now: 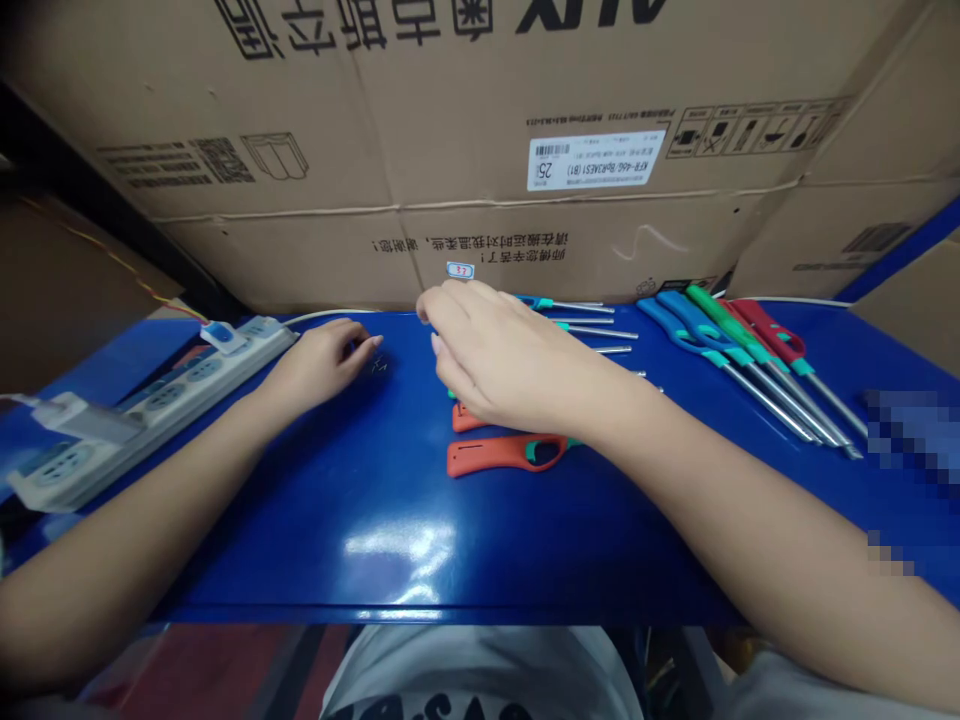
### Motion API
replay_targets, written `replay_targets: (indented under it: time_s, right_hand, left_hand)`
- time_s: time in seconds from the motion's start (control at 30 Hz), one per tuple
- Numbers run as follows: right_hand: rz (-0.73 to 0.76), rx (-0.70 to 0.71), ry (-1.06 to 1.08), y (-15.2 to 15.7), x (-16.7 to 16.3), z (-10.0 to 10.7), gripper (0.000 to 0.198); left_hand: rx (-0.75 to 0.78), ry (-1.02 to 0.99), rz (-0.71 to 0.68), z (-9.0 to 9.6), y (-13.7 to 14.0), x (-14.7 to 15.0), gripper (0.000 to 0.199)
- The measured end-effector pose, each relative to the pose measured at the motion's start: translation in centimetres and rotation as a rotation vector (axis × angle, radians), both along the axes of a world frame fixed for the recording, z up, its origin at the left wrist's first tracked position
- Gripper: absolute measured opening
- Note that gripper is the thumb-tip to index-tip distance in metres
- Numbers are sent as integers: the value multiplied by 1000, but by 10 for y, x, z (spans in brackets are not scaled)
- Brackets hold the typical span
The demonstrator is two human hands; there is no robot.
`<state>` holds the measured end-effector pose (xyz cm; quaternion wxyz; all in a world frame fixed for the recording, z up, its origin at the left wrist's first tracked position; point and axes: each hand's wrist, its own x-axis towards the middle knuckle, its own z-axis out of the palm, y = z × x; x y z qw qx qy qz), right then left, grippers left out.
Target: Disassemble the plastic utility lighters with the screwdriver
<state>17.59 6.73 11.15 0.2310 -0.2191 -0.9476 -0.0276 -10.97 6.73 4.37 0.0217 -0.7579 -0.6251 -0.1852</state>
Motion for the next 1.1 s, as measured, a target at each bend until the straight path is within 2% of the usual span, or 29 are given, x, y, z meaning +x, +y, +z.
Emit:
replay_targets:
  time_s: [0.13,0.2,0.33,0.43,0.53,0.6,0.67,0.8,0.87,0.93,1.03,1.1]
  right_hand:
    - [-80,49,-97,-1,0,3,36]
    - [-87,47,-127,-3,-1,4,39]
    - [-60,49,-64,-4,0,4,30]
    - [-76,35,-75,-3,2,4,34]
    - [-12,-2,-117,-2,5,6,32]
    - [46,-15,-97,-1,6,6,30]
    - [44,-12,-71,0,7,6,36]
    - [-12,-15,-90,2,6,5,36]
    - [32,-24,-63,2,5,4,31]
    - [43,-23,-33,2,5,4,34]
    - [-37,-29,-72,2,3,7,35]
    - [-26,-55,-102,3,1,11,30]
  left_hand:
    - [-69,-101,-3,-14,12,-14,29]
    - [-78,-131,-25,-16,12,-15,28]
    - [-78,-142,-53,-14,9,-14,27]
    - [-31,-110,-55,-12,7,-13,25]
    - [63,-113,-91,-8,2,-6,23]
    - [115,-148,-147,-4,-4,4,23]
    - [132,-189,-237,-1,-13,18,23]
    - [50,-233,-449,-2,-34,48,22]
    - [-22,-238,-512,-5,-42,61,29]
    - [-99,-236,-549,-8,-47,70,49]
    - [-178,-218,-556,-13,-52,81,81]
    - [-192,-234,-542,-17,-53,86,81]
